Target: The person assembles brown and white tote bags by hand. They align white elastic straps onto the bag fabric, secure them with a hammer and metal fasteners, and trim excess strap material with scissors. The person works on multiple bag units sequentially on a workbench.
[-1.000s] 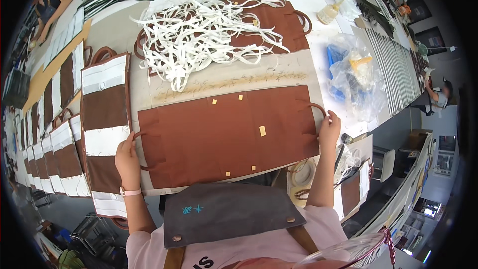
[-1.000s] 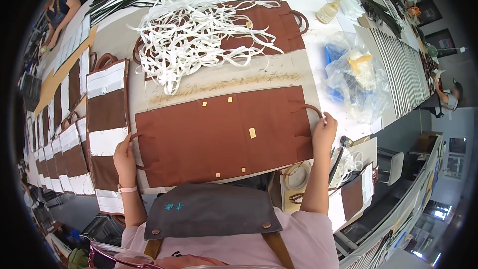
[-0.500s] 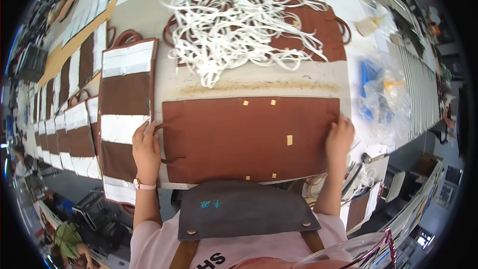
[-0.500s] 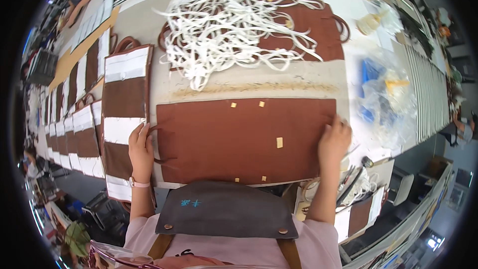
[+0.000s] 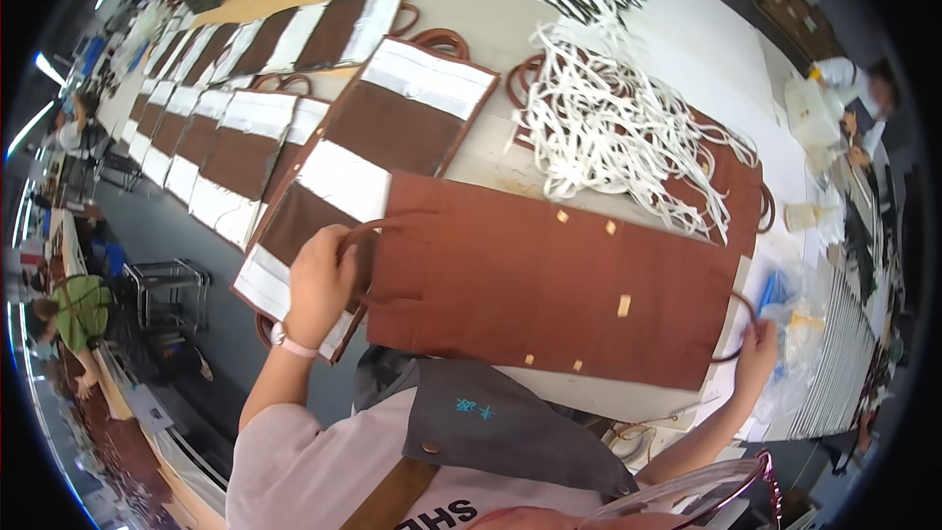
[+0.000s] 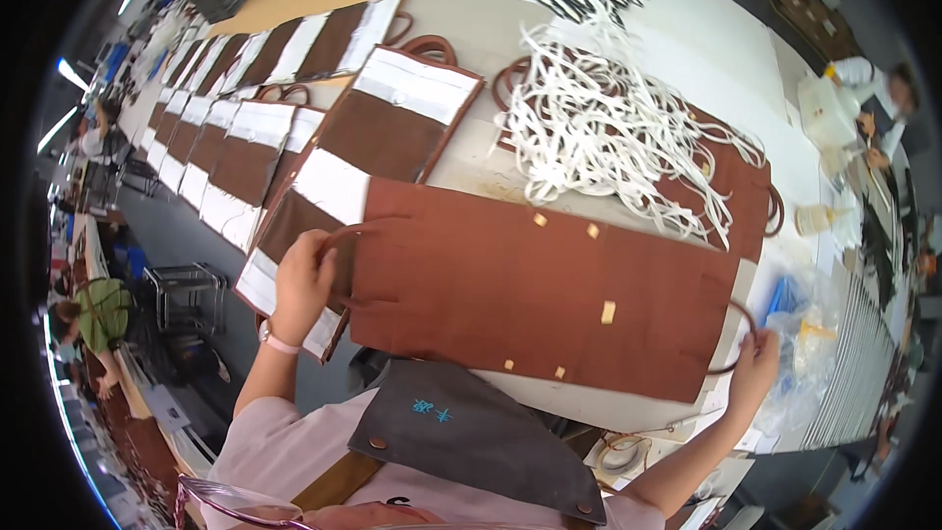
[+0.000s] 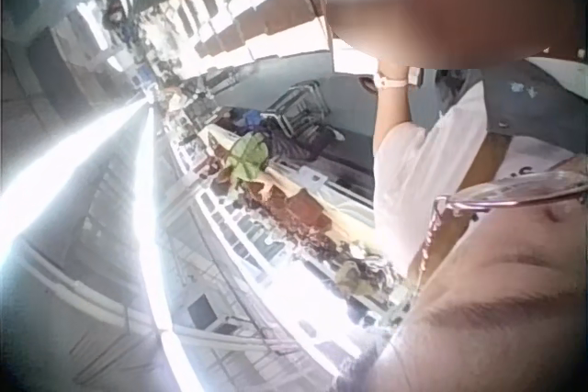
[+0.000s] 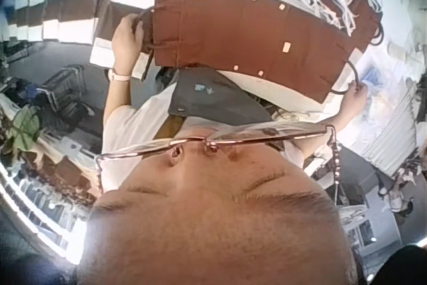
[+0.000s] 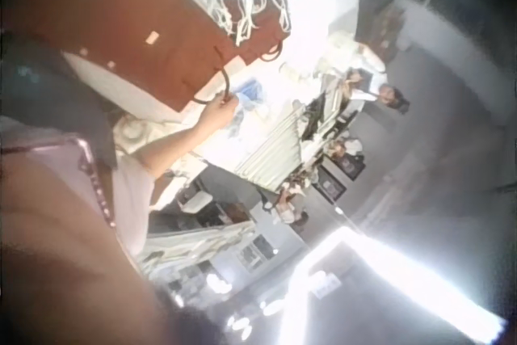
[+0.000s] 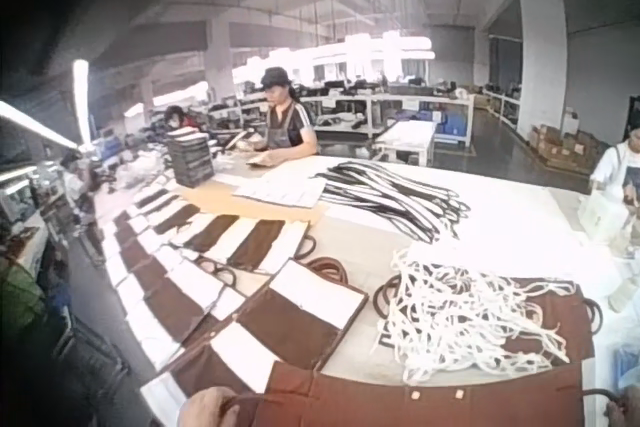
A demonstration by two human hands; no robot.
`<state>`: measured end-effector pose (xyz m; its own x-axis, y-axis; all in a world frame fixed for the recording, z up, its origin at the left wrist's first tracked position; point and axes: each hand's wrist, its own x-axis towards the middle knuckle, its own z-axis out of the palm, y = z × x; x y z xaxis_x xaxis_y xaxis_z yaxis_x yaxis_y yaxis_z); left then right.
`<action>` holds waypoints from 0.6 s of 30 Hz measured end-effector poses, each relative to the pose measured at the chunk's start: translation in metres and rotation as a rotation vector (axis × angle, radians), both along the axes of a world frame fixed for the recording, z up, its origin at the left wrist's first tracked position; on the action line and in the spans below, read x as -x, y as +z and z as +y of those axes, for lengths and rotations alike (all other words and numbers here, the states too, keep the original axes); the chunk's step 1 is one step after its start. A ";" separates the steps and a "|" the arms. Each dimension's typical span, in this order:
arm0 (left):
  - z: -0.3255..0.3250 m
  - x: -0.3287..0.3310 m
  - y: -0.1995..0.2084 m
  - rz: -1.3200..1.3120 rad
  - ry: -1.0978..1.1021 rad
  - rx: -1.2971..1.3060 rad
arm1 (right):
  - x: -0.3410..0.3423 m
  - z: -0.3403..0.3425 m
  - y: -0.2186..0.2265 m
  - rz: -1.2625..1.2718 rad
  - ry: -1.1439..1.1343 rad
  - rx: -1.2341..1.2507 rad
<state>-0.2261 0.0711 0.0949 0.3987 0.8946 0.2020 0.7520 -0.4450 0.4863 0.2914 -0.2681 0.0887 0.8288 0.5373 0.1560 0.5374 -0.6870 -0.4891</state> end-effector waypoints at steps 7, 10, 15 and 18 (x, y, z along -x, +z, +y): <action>-0.049 0.170 -0.017 -0.207 0.501 0.017 | 0.044 0.305 0.068 0.185 0.437 -0.384; -0.060 0.178 -0.021 -0.317 0.620 0.082 | 0.079 0.435 0.091 -0.095 0.671 -0.430; -0.079 0.190 -0.040 -0.449 0.721 0.277 | 0.187 0.532 0.066 -0.321 0.732 -0.131; -0.073 0.200 -0.035 -0.474 0.774 0.569 | 0.228 0.515 0.027 -0.212 0.776 0.035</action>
<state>-0.4262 -0.0017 0.0596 -0.3272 0.8819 -0.3393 0.4125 0.4564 0.7883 0.0638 0.2468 0.1155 0.1719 0.9552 0.2409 0.9467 -0.0926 -0.3084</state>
